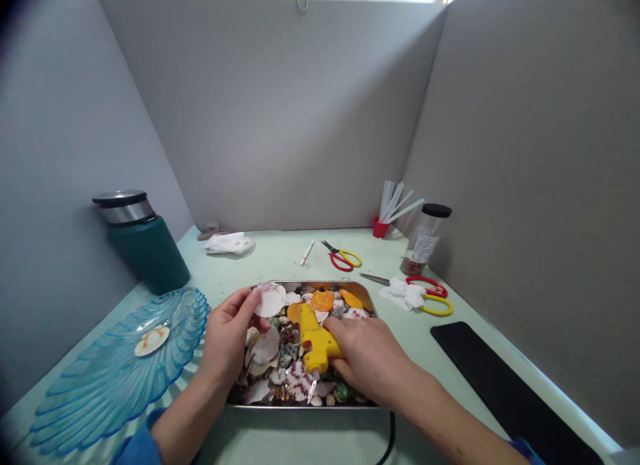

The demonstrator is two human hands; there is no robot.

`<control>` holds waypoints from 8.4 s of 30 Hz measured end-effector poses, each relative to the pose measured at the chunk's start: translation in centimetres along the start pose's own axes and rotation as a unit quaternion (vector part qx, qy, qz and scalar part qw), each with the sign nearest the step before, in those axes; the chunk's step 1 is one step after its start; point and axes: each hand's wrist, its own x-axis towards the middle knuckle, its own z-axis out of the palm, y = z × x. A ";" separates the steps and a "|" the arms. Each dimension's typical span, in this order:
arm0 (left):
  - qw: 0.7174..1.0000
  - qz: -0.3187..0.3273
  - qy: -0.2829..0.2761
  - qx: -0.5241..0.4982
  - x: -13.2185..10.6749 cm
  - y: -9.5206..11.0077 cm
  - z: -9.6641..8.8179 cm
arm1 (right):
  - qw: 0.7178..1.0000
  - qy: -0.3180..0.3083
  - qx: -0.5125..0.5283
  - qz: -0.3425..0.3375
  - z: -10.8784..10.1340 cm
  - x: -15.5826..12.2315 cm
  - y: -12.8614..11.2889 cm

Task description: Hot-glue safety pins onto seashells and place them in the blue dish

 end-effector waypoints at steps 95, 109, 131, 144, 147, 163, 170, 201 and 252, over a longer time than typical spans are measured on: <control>0.991 -0.050 -0.122 0.028 -0.7 0.7 0.6 | 0.888 0.364 0.182 -0.215 0.8 4.6 -0.9; 0.987 -0.060 -0.146 -0.015 -0.7 0.4 0.1 | 0.889 0.373 0.150 -0.221 0.9 4.6 -1.2; 0.991 -0.029 -0.122 0.040 -0.9 0.7 0.4 | 0.886 0.365 0.184 -0.217 1.5 4.9 -1.1; 0.990 -0.050 -0.130 0.021 -0.6 0.7 0.4 | 0.881 0.375 0.168 -0.235 1.3 4.8 -1.3; 0.990 -0.050 -0.128 0.028 -0.6 0.6 0.3 | 0.885 0.366 0.175 -0.229 1.3 4.9 -1.3; 0.989 -0.006 -0.125 0.079 -0.6 0.6 0.6 | 0.878 0.358 0.232 -0.216 1.5 5.0 -1.1; 0.988 -0.021 -0.125 0.090 -0.8 0.9 0.4 | 0.874 0.342 0.243 -0.244 1.3 4.9 -1.1; 0.988 0.015 -0.129 0.088 -1.0 1.1 0.6 | 0.876 0.346 0.219 -0.254 1.4 4.9 -1.0; 0.989 -0.031 -0.117 0.082 -0.9 0.9 0.7 | 0.886 0.328 0.250 -0.213 1.5 5.0 -0.8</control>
